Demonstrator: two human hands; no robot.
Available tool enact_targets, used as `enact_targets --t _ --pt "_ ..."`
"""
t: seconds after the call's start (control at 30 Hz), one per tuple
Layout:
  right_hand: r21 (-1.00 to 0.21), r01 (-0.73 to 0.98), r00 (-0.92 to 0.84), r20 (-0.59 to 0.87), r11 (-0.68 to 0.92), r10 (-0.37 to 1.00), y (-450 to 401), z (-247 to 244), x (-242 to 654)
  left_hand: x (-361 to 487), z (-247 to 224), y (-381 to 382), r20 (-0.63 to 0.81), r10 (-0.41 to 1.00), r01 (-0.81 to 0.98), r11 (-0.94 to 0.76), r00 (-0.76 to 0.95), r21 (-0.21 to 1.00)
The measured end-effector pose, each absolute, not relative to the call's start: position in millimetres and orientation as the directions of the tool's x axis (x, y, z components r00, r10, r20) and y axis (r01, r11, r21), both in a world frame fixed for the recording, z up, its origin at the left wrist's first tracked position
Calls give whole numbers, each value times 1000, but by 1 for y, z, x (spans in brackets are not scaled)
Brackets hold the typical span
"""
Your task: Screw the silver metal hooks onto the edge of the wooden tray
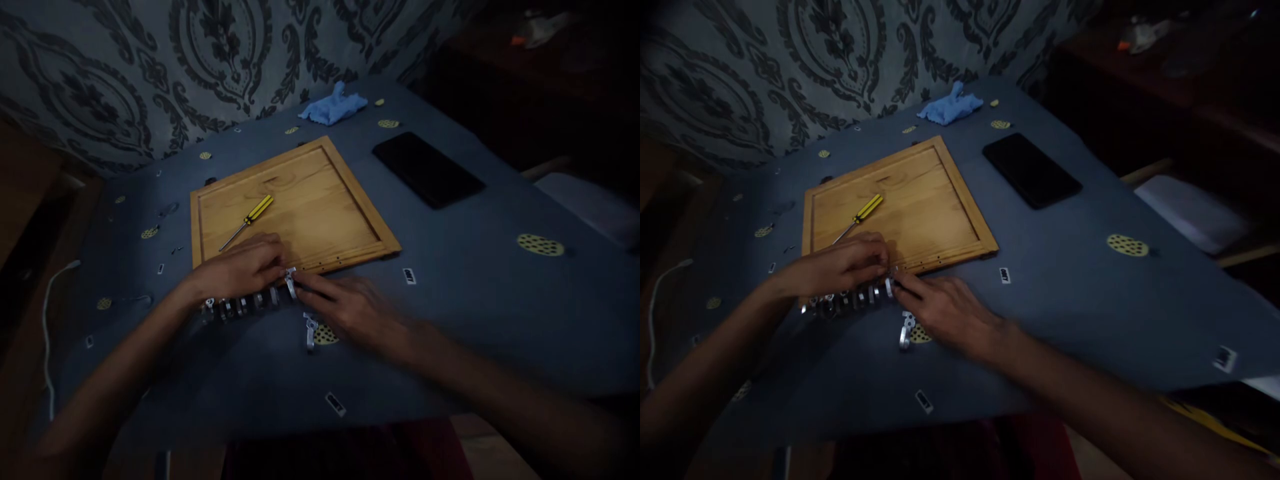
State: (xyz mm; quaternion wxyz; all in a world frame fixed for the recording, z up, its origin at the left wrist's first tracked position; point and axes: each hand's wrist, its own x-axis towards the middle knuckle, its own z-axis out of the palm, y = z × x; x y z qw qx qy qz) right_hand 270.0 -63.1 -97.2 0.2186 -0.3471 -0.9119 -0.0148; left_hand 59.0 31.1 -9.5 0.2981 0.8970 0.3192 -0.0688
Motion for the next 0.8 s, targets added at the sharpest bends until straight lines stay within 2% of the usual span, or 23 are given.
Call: enact_targets --t 0.3,0.53,0.63,0.8 --pt "-187 636 -643 408 749 648 -64 -97 271 61 -12 34 -332 525 620 -626 784 474" --pt "-151 651 -651 391 743 650 -64 -97 270 59 -11 33 -284 549 606 -594 786 529" --pt "-139 652 -653 396 745 645 -64 -97 270 54 -9 23 -214 623 614 -546 753 570" --pt "-145 632 -659 416 762 626 -64 -98 271 46 -15 -14 -53 799 662 -458 599 594"
